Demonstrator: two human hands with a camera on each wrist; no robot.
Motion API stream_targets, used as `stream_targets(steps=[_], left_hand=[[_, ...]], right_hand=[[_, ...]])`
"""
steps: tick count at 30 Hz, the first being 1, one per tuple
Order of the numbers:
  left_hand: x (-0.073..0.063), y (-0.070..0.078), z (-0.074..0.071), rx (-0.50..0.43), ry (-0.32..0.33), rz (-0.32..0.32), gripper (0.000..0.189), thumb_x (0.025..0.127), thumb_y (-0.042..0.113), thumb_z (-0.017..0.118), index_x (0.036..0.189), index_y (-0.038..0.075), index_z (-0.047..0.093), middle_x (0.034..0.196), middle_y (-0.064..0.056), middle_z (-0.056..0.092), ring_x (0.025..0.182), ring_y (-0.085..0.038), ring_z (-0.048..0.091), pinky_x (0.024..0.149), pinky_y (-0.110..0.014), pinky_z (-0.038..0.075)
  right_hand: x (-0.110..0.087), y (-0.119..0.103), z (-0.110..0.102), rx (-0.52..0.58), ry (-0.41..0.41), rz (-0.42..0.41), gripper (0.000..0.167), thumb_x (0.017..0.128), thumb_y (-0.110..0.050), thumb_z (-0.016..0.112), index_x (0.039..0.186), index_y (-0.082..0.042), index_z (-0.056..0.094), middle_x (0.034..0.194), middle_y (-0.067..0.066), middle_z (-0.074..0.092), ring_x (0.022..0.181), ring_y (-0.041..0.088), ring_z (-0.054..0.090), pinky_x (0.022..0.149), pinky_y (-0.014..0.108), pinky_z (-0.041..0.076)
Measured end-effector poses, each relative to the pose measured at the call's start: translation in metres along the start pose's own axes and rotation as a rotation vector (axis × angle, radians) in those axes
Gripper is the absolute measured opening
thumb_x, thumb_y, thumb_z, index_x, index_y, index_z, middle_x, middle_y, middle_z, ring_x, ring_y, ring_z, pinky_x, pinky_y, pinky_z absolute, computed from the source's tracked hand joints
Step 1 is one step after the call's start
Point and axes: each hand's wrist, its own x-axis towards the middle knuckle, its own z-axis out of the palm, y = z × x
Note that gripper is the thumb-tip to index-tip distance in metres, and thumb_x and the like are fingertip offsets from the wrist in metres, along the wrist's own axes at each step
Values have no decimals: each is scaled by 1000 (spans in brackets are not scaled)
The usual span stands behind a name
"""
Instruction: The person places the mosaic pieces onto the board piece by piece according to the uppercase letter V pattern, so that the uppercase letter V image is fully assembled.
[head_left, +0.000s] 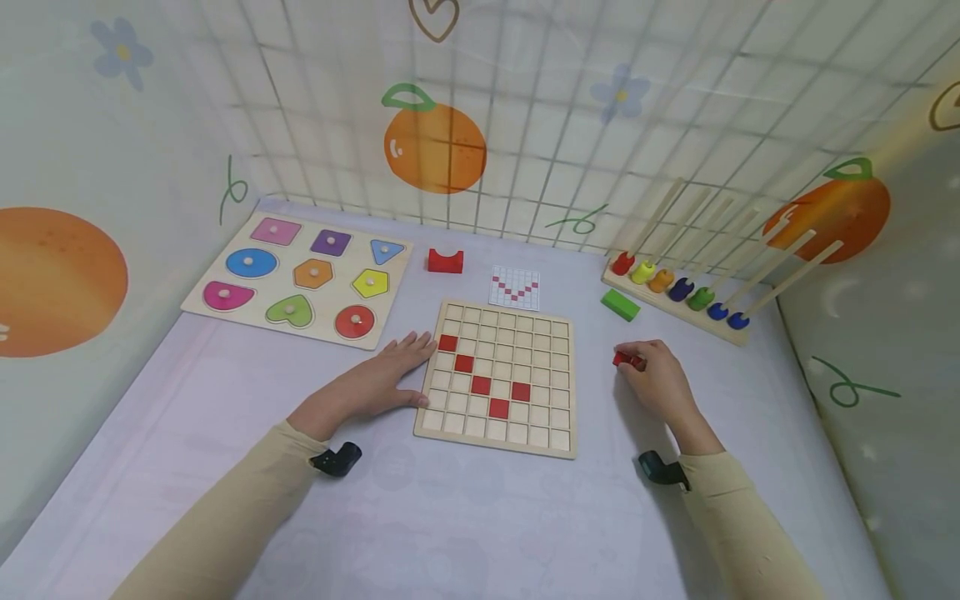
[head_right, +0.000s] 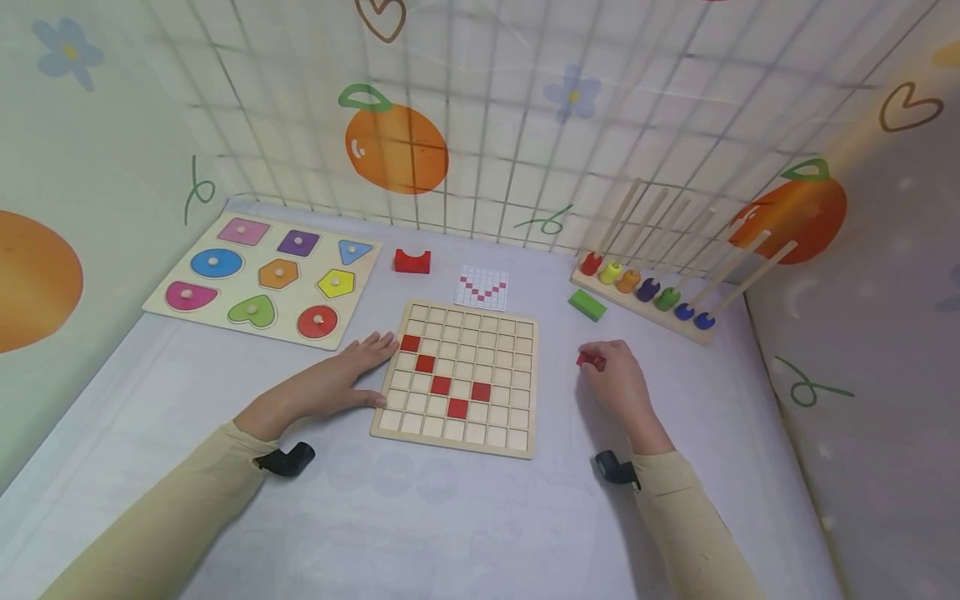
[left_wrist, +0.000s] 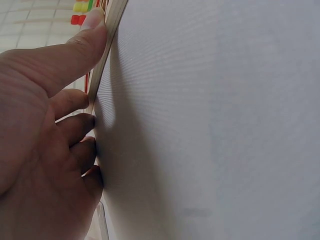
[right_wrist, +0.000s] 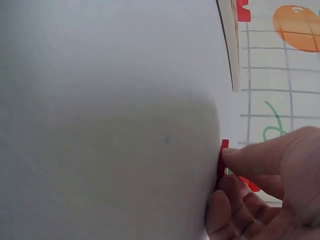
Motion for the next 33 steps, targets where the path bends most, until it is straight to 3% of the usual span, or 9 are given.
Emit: stream_targets(steps=[12,23,29,33], left_hand=[[-1,1,-1,1,-3,2,94,89,39,78,163,18,24,170,-4,14,157,-29,4,125,-52,16],[0,1,0,2,1,2,94,89,39,78,163,18,25,170,-4,15,157,-29,4,126,-52,15],[0,1,0,4,1,1,94,89,39,78,163,19,25,170,-4,15,157,-29,4,125,-52,16],[-1,1,-1,4,2,-1,94,89,40,78,163,19,25,170,-4,14,157,-29,4,125,-52,16]], right_hand=[[-1,-2,3,-14,32,-24,32,97,-6,66,128,4,65,119,23,57,103,34,54,87,49,53],[-5,-4,3,-18,36,-19,30,96,-6,68,125,-3,63,118,24,58,105,38,54,90,53,56],[-5,-6,2,-28,1,-6,30,96,-11,70,125,-6,61,103,19,62,89,31,54,72,37,53],[-6,-4,3,-31,-15,-1,32,97,-15,71,127,-8,59,100,17,63,85,29,55,66,31,50]])
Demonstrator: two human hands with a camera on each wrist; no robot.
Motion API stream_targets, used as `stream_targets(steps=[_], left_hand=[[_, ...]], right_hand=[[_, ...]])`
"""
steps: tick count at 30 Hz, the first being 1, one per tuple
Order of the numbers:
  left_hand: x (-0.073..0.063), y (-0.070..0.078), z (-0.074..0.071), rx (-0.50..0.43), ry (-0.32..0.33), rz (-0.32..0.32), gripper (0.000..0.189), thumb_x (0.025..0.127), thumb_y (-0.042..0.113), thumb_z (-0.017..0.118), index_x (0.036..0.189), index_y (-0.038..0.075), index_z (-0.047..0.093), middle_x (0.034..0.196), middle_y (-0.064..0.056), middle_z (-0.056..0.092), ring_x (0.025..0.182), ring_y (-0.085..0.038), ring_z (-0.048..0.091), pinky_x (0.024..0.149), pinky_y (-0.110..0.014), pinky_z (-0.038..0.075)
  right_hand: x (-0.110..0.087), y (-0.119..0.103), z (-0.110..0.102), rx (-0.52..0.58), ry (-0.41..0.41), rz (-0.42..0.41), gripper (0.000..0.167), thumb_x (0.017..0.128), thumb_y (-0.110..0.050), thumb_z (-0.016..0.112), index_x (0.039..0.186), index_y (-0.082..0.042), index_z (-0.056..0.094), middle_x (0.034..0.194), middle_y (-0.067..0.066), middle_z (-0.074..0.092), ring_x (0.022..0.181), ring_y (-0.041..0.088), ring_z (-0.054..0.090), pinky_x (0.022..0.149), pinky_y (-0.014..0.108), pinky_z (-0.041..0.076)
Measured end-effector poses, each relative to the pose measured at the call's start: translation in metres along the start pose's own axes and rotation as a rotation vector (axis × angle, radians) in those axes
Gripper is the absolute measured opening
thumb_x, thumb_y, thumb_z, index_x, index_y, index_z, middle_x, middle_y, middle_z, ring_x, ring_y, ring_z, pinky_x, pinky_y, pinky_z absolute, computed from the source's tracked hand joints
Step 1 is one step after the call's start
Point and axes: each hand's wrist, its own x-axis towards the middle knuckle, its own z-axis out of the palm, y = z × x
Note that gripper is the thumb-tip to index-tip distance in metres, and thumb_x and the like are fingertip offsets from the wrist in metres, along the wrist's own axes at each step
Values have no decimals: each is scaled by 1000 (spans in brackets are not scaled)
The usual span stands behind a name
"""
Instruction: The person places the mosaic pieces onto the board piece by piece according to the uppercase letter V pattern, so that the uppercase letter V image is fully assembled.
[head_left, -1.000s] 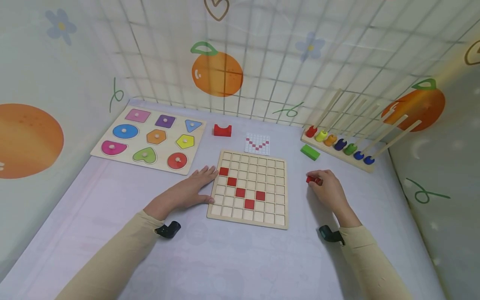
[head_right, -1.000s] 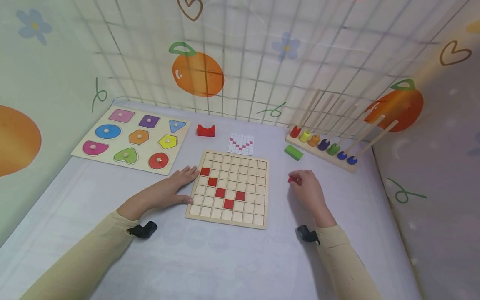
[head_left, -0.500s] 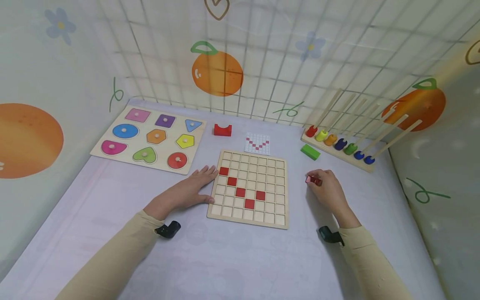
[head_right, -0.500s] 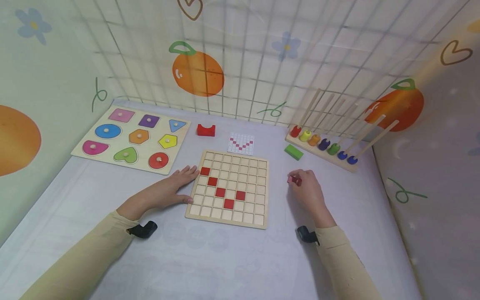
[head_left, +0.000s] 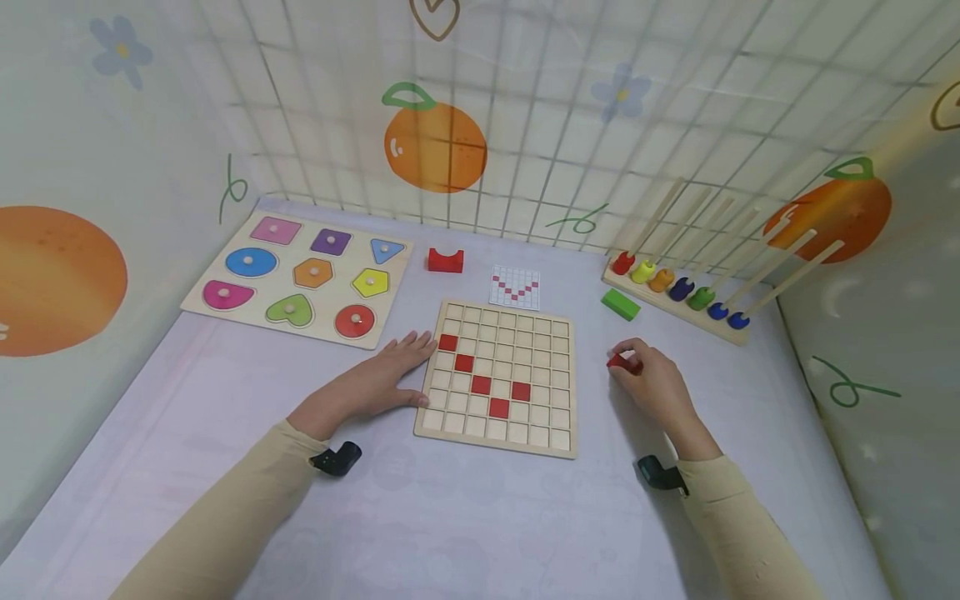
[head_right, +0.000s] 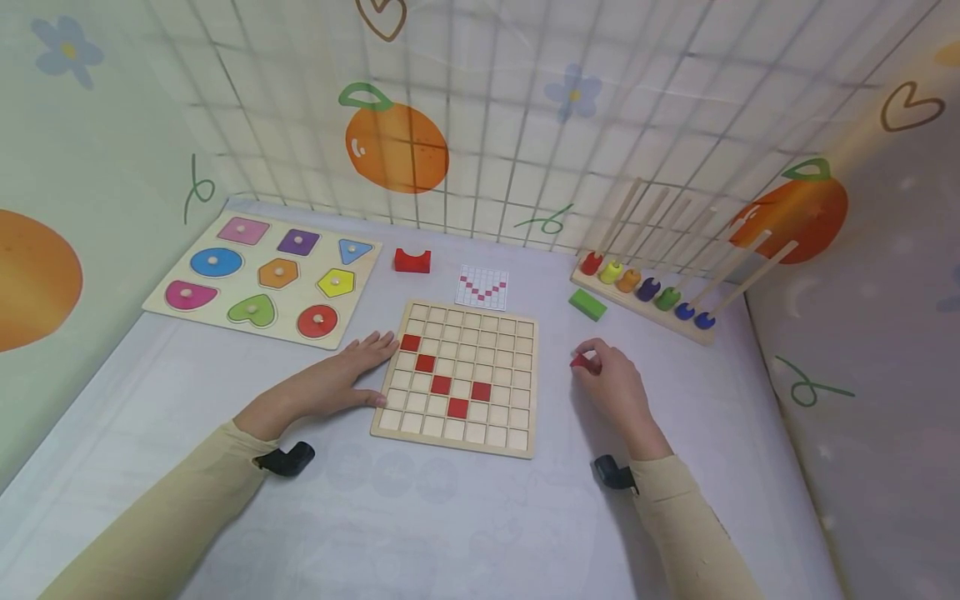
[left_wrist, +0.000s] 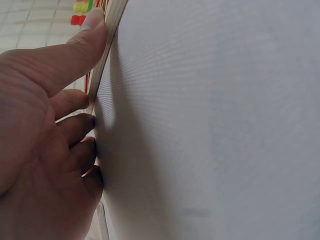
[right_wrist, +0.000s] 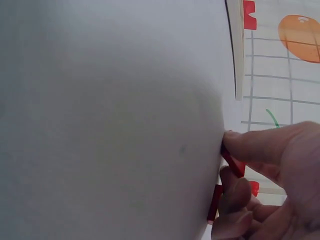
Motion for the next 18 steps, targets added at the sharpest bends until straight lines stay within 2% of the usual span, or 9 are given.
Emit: stream_targets(steps=[8,18], left_hand=[[1,-1,1,-1,-1,-1,95,89,40,78,163,19,24,171,-4,14,157,-29,4,125,-52,16],[1,-1,1,2,-2,8,94,89,39,78,163,18,24,170,-4,14,157,-28,4,126,-51,15]], right_hand=[[-3,1,1,12,7,-9,33,98,-17,70,128,-10,58,95,15,64,78,26,55,62,30,48],[-6,-1,2,42,12,-8,34,102,-12,58,135,-10,55,98,16,63,80,27,55,63,32,46]])
